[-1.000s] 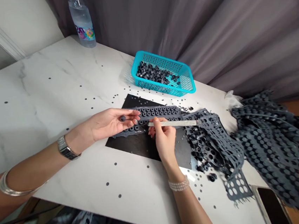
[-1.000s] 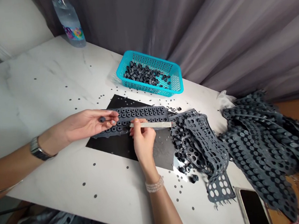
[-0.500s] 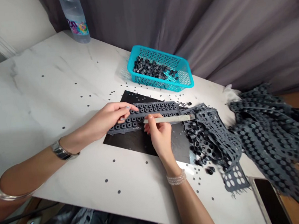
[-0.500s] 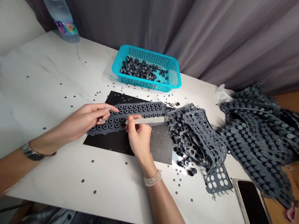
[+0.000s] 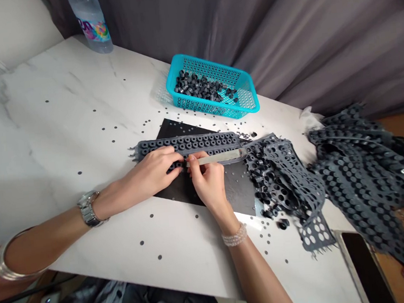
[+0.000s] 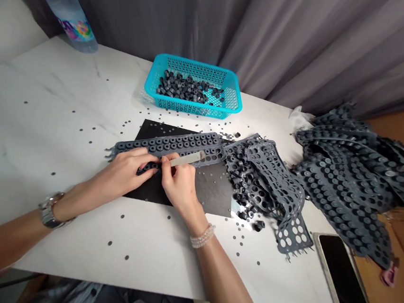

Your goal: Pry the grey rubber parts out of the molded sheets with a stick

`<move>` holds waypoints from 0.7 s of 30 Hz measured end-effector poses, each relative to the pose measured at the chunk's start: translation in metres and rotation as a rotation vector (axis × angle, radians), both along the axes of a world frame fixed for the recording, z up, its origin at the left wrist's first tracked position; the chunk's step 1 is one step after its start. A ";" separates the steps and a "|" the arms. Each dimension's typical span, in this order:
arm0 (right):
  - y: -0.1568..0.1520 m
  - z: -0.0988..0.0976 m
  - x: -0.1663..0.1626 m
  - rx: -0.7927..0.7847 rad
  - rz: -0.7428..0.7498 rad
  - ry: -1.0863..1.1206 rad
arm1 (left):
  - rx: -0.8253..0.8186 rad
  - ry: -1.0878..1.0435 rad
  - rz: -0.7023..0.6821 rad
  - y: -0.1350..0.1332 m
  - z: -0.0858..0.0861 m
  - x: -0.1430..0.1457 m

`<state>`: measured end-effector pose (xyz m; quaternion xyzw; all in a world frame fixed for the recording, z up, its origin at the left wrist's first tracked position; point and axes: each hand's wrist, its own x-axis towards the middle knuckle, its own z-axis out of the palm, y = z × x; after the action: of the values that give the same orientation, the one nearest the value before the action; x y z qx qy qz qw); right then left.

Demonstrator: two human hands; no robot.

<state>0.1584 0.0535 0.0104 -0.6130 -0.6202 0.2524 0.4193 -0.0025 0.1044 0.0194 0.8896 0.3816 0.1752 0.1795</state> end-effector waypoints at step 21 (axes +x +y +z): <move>0.007 -0.012 0.005 -0.032 -0.097 0.246 | -1.522 -1.125 0.429 0.030 0.027 -0.022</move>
<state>0.1634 0.0606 -0.0016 -0.6134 -0.5294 0.3150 0.4943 -0.0241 0.1349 0.0459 0.2331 0.4056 0.3102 0.8276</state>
